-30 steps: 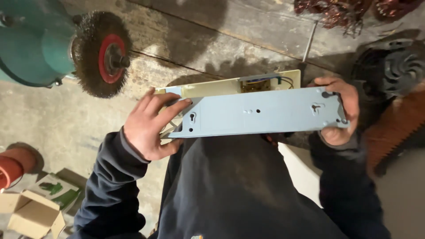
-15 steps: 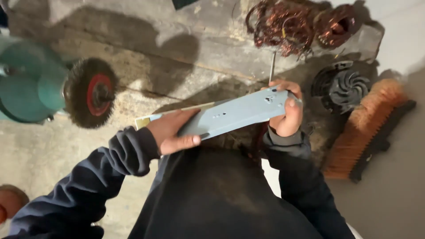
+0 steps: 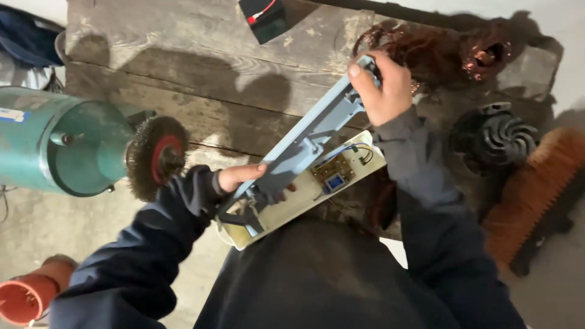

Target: Disassembling an electronic power strip housing to access internal components.

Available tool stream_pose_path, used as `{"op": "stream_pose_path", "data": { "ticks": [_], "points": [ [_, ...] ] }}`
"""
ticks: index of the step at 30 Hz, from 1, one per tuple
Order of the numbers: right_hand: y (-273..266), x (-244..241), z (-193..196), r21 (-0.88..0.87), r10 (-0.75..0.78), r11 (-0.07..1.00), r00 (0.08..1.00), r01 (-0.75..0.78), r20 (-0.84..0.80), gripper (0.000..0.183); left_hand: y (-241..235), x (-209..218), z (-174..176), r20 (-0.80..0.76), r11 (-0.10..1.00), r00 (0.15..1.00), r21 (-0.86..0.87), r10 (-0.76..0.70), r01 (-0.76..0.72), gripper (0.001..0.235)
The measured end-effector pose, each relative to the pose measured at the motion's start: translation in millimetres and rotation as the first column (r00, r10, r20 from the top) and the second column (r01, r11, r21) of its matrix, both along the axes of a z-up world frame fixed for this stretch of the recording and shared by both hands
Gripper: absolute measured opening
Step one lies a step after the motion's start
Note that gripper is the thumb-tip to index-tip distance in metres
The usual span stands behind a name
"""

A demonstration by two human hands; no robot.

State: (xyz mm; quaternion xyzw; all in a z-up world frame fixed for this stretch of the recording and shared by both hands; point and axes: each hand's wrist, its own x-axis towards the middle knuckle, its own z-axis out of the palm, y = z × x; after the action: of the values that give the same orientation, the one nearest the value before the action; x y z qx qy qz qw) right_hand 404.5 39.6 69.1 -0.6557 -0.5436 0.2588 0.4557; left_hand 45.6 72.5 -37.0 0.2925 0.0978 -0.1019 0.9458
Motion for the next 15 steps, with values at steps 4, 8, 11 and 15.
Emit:
{"op": "stream_pose_path", "data": {
  "ticks": [4, 8, 11, 15],
  "points": [
    [27.4, 6.5, -7.5, -0.157, 0.037, 0.987, 0.998, -0.029, 0.048, 0.035, -25.0, 9.7, 7.7, -0.014, 0.969, 0.989, -0.195, 0.150, -0.149, 0.081],
    [51.7, 20.8, -34.5, -0.453, 0.192, 0.879, 0.980, -0.151, 0.046, 0.041, -40.8, -3.0, -9.8, 0.010, 0.896, 0.979, -0.403, 0.206, -0.184, 0.082],
    [66.6, 26.4, -54.2, -0.579, 0.282, 0.783, 0.959, -0.228, 0.005, 0.044, -45.3, -12.7, -30.5, 0.006, 0.885, 0.983, -0.438, 0.181, -0.160, 0.082],
    [74.9, 36.9, -73.6, -0.642, 0.347, 0.682, 0.928, -0.350, -0.138, 0.049, -44.6, -14.4, -21.5, -0.001, 0.796, 0.976, -0.579, 0.216, -0.176, 0.083]
  ]
}}
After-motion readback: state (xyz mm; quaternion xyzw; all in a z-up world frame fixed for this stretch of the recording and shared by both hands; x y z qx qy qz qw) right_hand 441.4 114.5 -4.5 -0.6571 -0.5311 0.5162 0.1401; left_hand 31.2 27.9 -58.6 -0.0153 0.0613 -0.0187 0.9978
